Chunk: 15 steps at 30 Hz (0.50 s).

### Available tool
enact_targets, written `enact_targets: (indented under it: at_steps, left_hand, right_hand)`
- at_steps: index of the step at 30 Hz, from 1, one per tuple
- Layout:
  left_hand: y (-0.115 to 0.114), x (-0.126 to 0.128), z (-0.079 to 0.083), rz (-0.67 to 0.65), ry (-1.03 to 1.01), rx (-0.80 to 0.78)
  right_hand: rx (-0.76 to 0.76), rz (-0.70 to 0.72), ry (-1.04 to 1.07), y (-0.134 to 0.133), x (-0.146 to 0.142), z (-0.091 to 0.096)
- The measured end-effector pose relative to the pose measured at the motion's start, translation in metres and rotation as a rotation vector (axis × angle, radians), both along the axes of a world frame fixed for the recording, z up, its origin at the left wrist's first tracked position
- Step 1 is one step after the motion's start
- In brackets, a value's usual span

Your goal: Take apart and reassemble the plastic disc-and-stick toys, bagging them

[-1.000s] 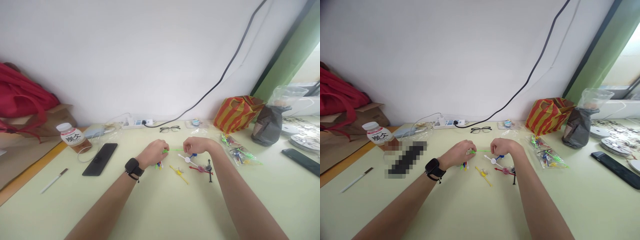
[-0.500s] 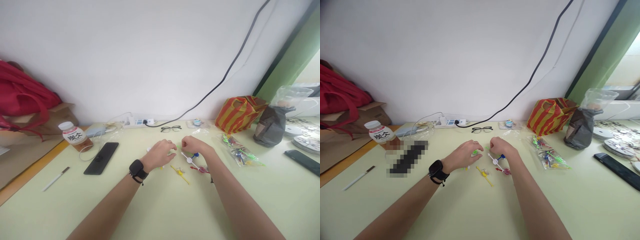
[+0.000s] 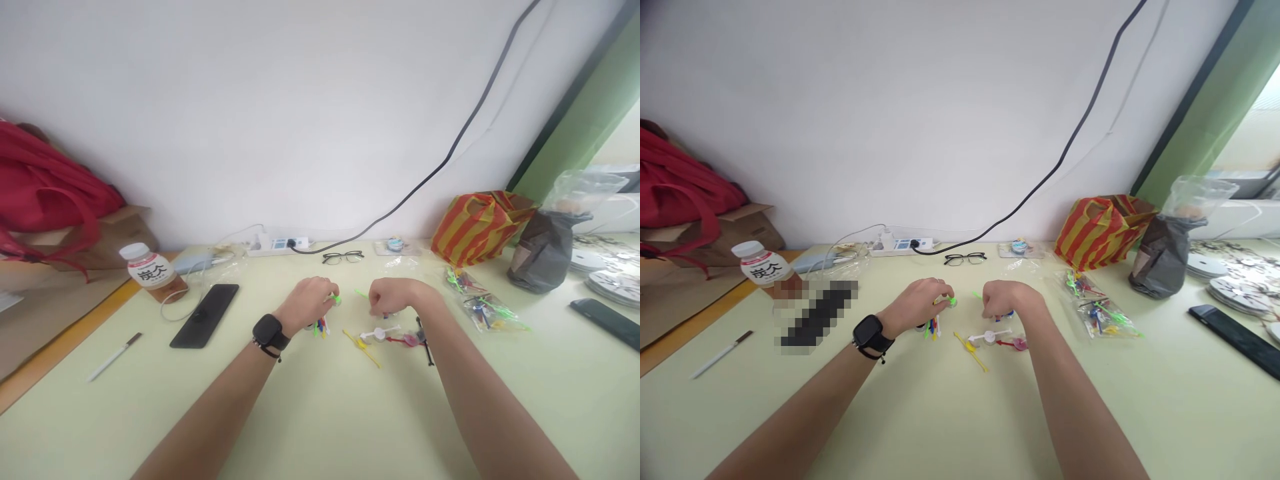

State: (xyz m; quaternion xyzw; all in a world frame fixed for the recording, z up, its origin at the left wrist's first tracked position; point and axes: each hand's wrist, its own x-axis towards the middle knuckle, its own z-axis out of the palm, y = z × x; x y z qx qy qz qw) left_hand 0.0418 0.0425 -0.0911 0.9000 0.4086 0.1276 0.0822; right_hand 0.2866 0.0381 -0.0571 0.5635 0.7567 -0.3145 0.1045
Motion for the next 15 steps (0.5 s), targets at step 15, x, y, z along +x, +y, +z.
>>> enact_targets:
  at_steps: [15]
  left_hand:
    - [0.01,-0.027,0.029,0.075,-0.178,-0.029]
  right_hand:
    - [0.025,0.036,0.086,0.0,0.002,0.0]
